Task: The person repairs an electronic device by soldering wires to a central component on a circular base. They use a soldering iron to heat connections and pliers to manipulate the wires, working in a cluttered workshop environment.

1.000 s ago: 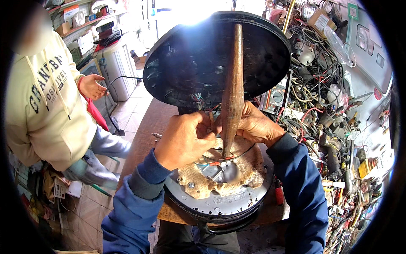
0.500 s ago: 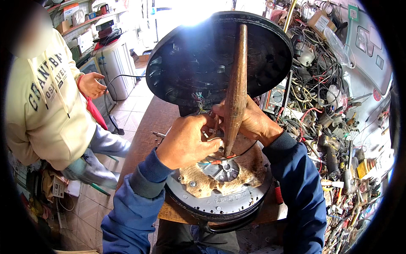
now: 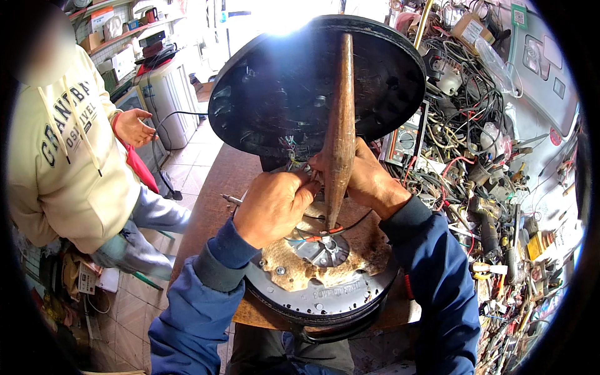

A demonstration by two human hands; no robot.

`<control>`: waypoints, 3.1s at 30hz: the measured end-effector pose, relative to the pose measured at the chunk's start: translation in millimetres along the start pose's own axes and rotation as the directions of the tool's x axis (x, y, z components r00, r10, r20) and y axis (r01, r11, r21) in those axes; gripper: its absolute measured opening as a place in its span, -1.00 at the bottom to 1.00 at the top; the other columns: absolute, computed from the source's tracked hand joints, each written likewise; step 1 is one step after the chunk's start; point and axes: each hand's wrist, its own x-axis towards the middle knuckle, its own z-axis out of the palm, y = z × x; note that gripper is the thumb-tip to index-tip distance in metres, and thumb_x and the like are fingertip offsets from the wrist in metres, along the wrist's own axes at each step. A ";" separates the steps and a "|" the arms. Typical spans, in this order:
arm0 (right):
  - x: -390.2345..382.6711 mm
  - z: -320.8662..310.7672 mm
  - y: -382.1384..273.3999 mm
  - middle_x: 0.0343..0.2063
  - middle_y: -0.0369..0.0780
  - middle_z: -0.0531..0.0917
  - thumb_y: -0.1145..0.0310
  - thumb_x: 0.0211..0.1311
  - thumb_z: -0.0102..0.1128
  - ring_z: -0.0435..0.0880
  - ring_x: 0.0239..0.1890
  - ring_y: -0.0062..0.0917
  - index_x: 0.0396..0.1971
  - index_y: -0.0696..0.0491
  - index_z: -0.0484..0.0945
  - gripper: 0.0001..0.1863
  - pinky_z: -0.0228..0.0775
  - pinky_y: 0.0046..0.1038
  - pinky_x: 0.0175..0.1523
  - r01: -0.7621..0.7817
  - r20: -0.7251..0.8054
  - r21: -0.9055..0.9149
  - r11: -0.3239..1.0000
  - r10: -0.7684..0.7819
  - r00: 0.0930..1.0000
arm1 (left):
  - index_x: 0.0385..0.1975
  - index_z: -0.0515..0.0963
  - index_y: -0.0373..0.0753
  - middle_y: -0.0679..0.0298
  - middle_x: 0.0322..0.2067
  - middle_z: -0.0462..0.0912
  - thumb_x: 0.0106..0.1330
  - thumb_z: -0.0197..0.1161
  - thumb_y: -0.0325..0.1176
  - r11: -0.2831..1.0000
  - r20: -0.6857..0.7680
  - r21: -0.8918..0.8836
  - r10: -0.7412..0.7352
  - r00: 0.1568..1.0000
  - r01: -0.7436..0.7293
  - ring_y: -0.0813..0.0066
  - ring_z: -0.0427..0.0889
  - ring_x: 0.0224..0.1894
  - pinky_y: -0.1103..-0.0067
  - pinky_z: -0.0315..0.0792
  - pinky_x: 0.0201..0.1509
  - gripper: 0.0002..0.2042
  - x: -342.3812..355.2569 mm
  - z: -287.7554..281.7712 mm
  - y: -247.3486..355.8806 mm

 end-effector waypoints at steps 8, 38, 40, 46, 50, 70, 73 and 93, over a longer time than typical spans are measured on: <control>-2.9 -1.9 3.9 -0.45 -0.20 0.74 0.36 0.37 0.26 0.65 -0.53 -0.57 -0.21 0.24 0.72 -0.77 0.39 -0.50 -0.51 0.041 -0.079 -0.102 0.994 -0.049 0.996 | -0.26 0.72 -0.34 -0.19 -0.48 0.64 0.40 0.26 -0.30 0.994 0.019 0.108 0.011 1.000 -0.013 -0.25 0.69 -0.38 0.11 0.53 -0.29 -0.79 9.3 3.3 -2.4; 5.3 -19.2 9.4 -0.63 -0.21 0.62 0.52 0.39 0.07 0.50 -0.67 -0.61 -0.29 0.28 0.72 -0.77 0.25 -0.48 -0.59 0.018 0.007 -0.132 0.991 -0.017 1.000 | 0.03 0.67 -0.48 0.21 -0.27 0.79 0.54 0.15 -0.54 0.911 0.174 -0.380 -0.101 0.980 0.161 0.54 0.79 -0.37 0.61 0.63 -0.30 -0.77 8.3 -22.9 -10.7; 3.8 -21.7 6.8 -0.64 -0.22 0.61 0.59 0.35 -0.02 0.45 -0.70 -0.63 -0.29 0.29 0.72 -0.74 0.18 -0.50 -0.61 0.006 0.060 -0.109 0.994 0.001 0.998 | 0.03 0.67 -0.48 0.18 -0.29 0.78 0.50 0.23 -0.53 0.930 0.173 -0.345 -0.069 0.983 0.126 0.54 0.78 -0.38 0.60 0.64 -0.30 -0.78 6.0 -28.8 -13.6; 0.2 -26.4 -1.7 -0.61 -0.21 0.63 0.57 0.31 -0.06 0.44 -0.70 -0.65 -0.29 0.30 0.71 -0.71 0.17 -0.53 -0.62 0.049 0.118 -0.121 0.991 -0.035 0.992 | -0.13 0.62 -0.42 0.22 -0.36 0.73 0.44 0.35 -0.55 0.934 0.203 -0.286 -0.160 0.966 0.215 0.55 0.72 -0.40 0.60 0.61 -0.29 -0.89 -11.7 -70.8 -14.4; -5.5 -28.4 -1.6 -0.60 -0.22 0.63 0.55 0.30 -0.01 0.44 -0.69 -0.66 -0.33 0.29 0.70 -0.75 0.18 -0.54 -0.61 0.039 0.125 -0.126 0.991 -0.023 0.992 | -0.12 0.71 -0.41 0.16 -0.38 0.76 0.40 0.35 -0.49 0.978 0.027 0.040 -0.204 0.979 0.203 0.54 0.72 -0.39 0.52 0.59 -0.24 -0.85 -22.7 -88.9 -47.4; 2.0 -32.9 -12.0 -0.30 -0.17 0.68 0.40 0.45 0.32 0.67 -0.49 -0.50 0.00 0.12 0.52 -0.76 0.40 -0.46 -0.56 -0.163 0.132 -0.035 0.986 0.166 0.977 | -0.19 0.79 -0.30 -0.02 -0.25 0.83 0.30 0.38 -0.37 0.844 -0.105 0.492 -0.187 0.977 0.215 0.10 0.84 -0.20 0.35 0.67 -0.06 -0.82 -15.6 -71.7 -116.2; -2.8 -19.7 -14.0 -0.42 -0.13 0.76 0.51 0.49 0.06 0.72 -0.49 -0.49 -0.13 0.30 0.70 -0.76 0.58 -0.46 -0.47 -0.126 0.057 0.068 0.990 0.123 0.991 | -0.18 0.76 -0.32 0.08 -0.31 0.84 0.35 0.39 -0.41 0.956 -0.245 0.267 -0.055 0.968 0.123 0.30 0.83 -0.29 0.45 0.63 -0.15 -0.85 -15.2 -68.3 -77.0; 1.7 -20.6 -3.8 -0.38 -0.12 0.79 0.50 0.40 0.26 0.76 -0.50 -0.52 -0.15 0.30 0.70 -0.83 0.64 -0.50 -0.43 0.042 0.104 -0.068 0.997 -0.035 0.994 | -0.09 0.64 -0.40 -0.11 -0.23 0.78 0.25 0.32 -0.44 0.988 0.132 0.093 -0.135 0.982 0.124 -0.02 0.82 -0.11 0.28 0.65 0.02 -0.74 -12.6 -29.4 -17.5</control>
